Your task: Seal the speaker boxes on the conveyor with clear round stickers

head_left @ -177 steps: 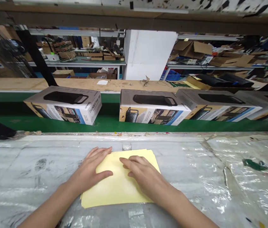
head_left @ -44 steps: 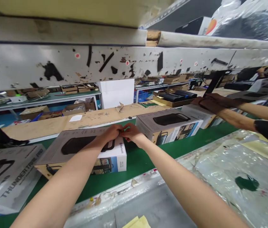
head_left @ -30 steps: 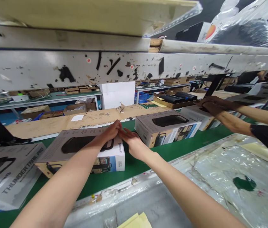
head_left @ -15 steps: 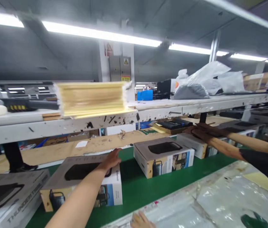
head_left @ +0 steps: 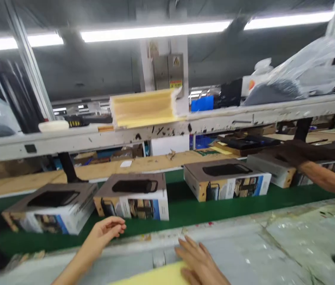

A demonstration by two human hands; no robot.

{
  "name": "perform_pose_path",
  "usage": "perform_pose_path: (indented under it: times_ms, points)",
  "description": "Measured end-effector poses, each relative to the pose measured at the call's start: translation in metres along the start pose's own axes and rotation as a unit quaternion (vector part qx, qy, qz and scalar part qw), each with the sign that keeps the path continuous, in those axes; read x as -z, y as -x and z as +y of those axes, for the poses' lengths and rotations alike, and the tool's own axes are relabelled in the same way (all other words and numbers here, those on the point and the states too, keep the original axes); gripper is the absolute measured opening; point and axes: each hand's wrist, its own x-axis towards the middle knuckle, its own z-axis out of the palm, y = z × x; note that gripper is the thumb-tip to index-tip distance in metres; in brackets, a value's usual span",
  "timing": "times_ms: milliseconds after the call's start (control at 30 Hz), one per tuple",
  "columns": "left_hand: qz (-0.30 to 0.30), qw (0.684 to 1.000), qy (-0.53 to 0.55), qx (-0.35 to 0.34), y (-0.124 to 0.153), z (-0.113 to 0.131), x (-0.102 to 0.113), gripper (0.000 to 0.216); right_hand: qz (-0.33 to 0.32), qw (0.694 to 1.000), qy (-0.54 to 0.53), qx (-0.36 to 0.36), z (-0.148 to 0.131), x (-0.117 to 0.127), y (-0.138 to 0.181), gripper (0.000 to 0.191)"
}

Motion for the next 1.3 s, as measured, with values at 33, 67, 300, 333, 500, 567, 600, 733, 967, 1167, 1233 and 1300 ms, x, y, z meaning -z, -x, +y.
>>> perform_pose_path:
  times_ms: [33, 67, 300, 333, 500, 567, 600, 733, 967, 1167, 1233, 1300]
  points:
    - [0.007, 1.000, -0.013, 0.011, 0.019, -0.006, 0.003, 0.054, -0.018, 1.000, 0.003, 0.016, -0.008, 0.005, 0.001, 0.046]
    - [0.009, 0.999, -0.025, 0.023, 0.035, -0.012, 0.003, 0.053, -0.028, 0.999, 0.006, 0.032, -0.016, 0.012, 0.001, 0.045]
    - [-0.025, 0.984, -0.176, -0.025, 0.072, -0.045, -0.017, 0.037, 0.026, 0.994, -0.036, 0.101, -0.047, 0.018, -0.021, 0.042]
    - [-0.040, 0.980, -0.191, -0.039, 0.073, -0.045, -0.017, 0.037, 0.036, 0.993, -0.048, 0.100, -0.045, 0.015, -0.019, 0.041]
    - [-0.125, 0.960, -0.240, -0.066, 0.078, -0.040, -0.011, 0.045, 0.018, 0.998, -0.041, 0.045, -0.024, 0.015, -0.006, 0.030]
    - [-0.145, 0.951, -0.263, -0.067, 0.080, -0.039, -0.011, 0.045, 0.017, 0.999, -0.031, 0.029, -0.020, 0.019, -0.004, 0.025]
    - [-0.147, 0.948, -0.273, -0.068, 0.080, -0.039, -0.011, 0.043, 0.013, 0.999, -0.031, 0.037, -0.022, 0.019, -0.004, 0.023]
    - [-0.150, 0.940, -0.298, -0.066, 0.083, -0.040, -0.018, 0.040, -0.040, 0.988, -0.043, 0.143, -0.043, 0.001, -0.002, 0.021]
    - [-0.158, 0.930, -0.329, -0.051, 0.085, -0.040, -0.029, 0.055, -0.130, 0.961, 0.082, 0.230, -0.075, -0.031, -0.017, 0.028]
    - [-0.147, 0.936, -0.312, -0.064, 0.084, -0.046, -0.030, 0.059, -0.205, 0.946, 0.123, 0.220, -0.084, -0.028, -0.038, 0.019]
    - [-0.150, 0.939, -0.306, -0.054, 0.084, -0.047, -0.030, 0.058, -0.207, 0.948, 0.099, 0.221, -0.084, -0.030, -0.038, 0.020]
    - [-0.148, 0.941, -0.301, -0.047, 0.084, -0.047, -0.030, 0.056, -0.200, 0.950, 0.082, 0.225, -0.081, -0.033, -0.038, 0.022]
